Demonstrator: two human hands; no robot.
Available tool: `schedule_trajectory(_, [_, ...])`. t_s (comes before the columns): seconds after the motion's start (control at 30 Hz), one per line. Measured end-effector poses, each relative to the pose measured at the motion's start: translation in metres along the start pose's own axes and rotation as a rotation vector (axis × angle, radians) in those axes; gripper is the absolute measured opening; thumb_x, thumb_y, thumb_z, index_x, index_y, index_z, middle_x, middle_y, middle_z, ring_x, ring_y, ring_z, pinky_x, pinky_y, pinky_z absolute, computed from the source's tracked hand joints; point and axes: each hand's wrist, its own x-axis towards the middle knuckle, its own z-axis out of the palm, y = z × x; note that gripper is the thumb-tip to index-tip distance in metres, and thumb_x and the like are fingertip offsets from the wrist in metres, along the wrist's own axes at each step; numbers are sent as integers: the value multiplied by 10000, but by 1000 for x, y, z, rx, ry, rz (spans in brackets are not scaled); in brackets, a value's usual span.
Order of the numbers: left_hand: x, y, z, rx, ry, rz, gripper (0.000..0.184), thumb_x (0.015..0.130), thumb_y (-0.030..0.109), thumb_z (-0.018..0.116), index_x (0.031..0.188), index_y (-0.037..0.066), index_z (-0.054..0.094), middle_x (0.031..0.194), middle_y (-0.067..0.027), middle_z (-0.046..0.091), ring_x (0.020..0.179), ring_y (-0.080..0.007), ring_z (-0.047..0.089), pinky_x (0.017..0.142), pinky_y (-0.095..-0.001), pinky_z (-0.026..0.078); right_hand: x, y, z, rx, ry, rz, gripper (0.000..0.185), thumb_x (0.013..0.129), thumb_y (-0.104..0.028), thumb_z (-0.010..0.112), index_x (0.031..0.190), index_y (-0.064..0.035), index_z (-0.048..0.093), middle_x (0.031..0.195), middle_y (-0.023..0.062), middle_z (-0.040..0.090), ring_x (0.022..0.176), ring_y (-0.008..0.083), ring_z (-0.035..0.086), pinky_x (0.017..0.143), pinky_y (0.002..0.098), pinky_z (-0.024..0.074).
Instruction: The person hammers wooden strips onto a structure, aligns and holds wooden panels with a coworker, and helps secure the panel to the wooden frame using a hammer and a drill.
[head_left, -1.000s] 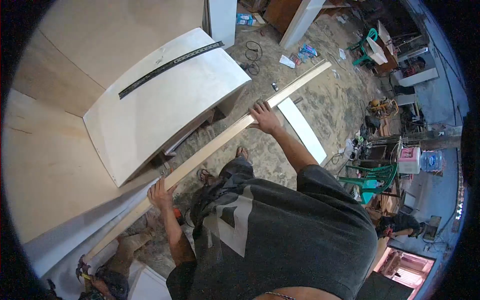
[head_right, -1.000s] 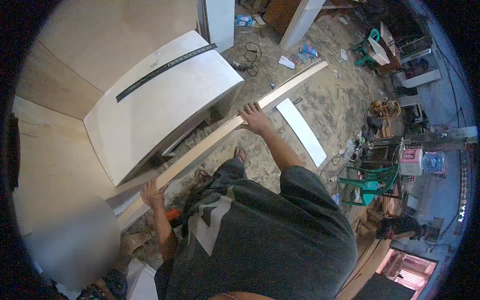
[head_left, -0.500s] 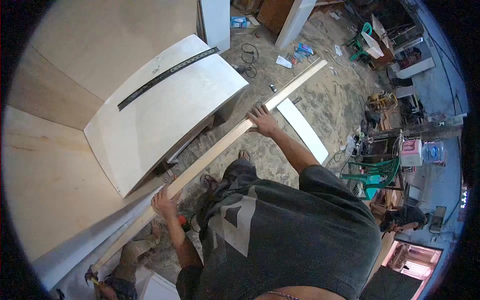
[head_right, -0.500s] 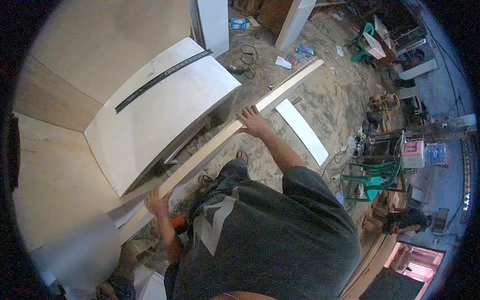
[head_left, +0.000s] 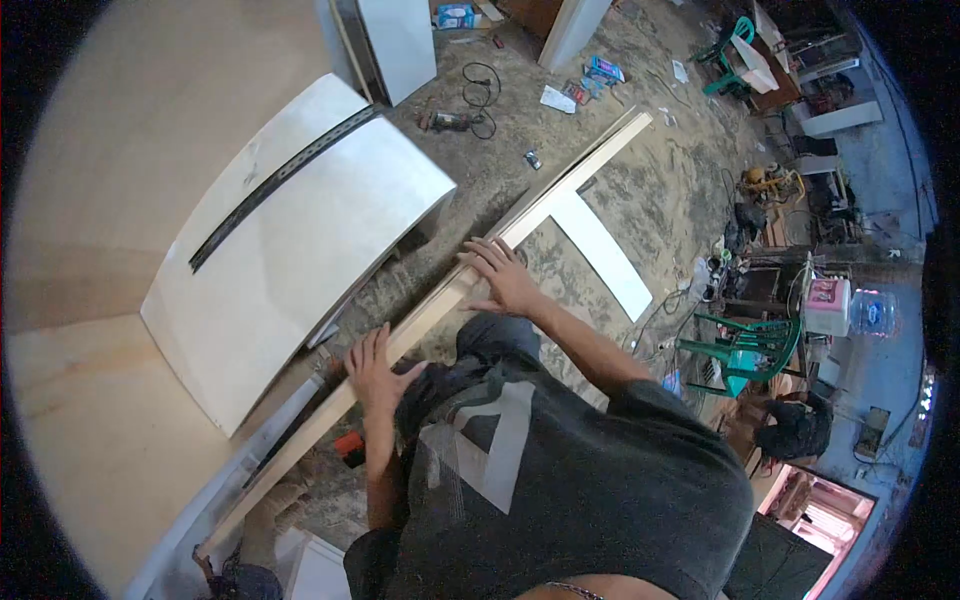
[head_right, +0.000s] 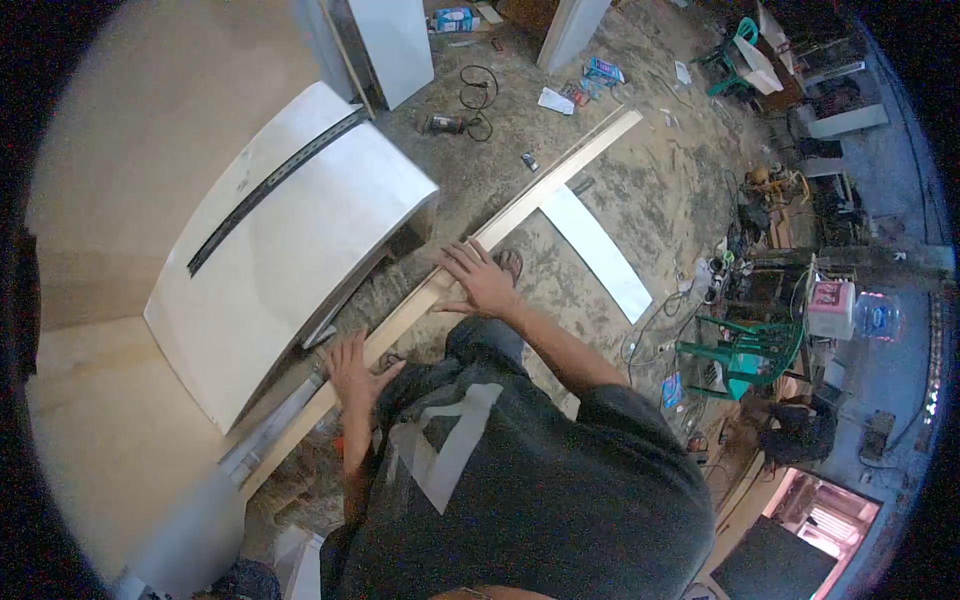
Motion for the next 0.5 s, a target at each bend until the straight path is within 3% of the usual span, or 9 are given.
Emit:
schedule_trajectory(0.07, [37,40,13,19,-41,24,812,583,555,680,1221,114,440,1146,-102,483,1100,-291,417,997,-466,215,-16,41,-27,29,164,159,677,737,-418,610,1253,-71,343,1263,168,379,1185,359,332,1012,458,213])
schedule_trajectory(0.1, [54,59,22,10,-39,51,809,595,549,677,1228,110,429,1149,-111,477,1096,-292,417,990,-471,224,-28,74,-35,108,302,233,622,746,-306,624,1242,-51,348,1242,187,389,1167,372,343,994,440,237])
schedule_trajectory(0.17, [89,102,45,8,-51,60,807,607,543,674,1235,105,418,1151,-119,471,1092,-293,417,982,-475,233,-57,150,-46,182,519,479,621,738,-247,640,1239,-29,345,1215,199,403,1140,364,366,974,422,264])
schedule_trajectory(0.2, [108,121,56,-30,-44,44,792,630,543,658,1239,100,414,1153,-126,473,1095,-300,415,977,-482,235,-71,190,-51,65,600,624,575,745,-180,633,1220,-12,356,1192,202,420,1106,352,400,943,400,303])
schedule_trajectory(0.3, [143,167,89,-91,-125,-30,737,689,547,602,1244,99,413,1163,-134,474,1106,-310,410,970,-490,242,-104,284,-86,-33,648,863,478,802,-236,592,1169,7,406,1136,211,468,1069,340,450,906,381,341])
schedule_trajectory(0.5, [188,208,107,-85,-249,-325,597,794,545,462,1226,133,444,1135,-149,517,1119,-312,423,967,-474,255,-91,400,-129,3,652,846,514,796,-317,585,1149,21,424,1118,239,485,1051,361,459,903,399,345])
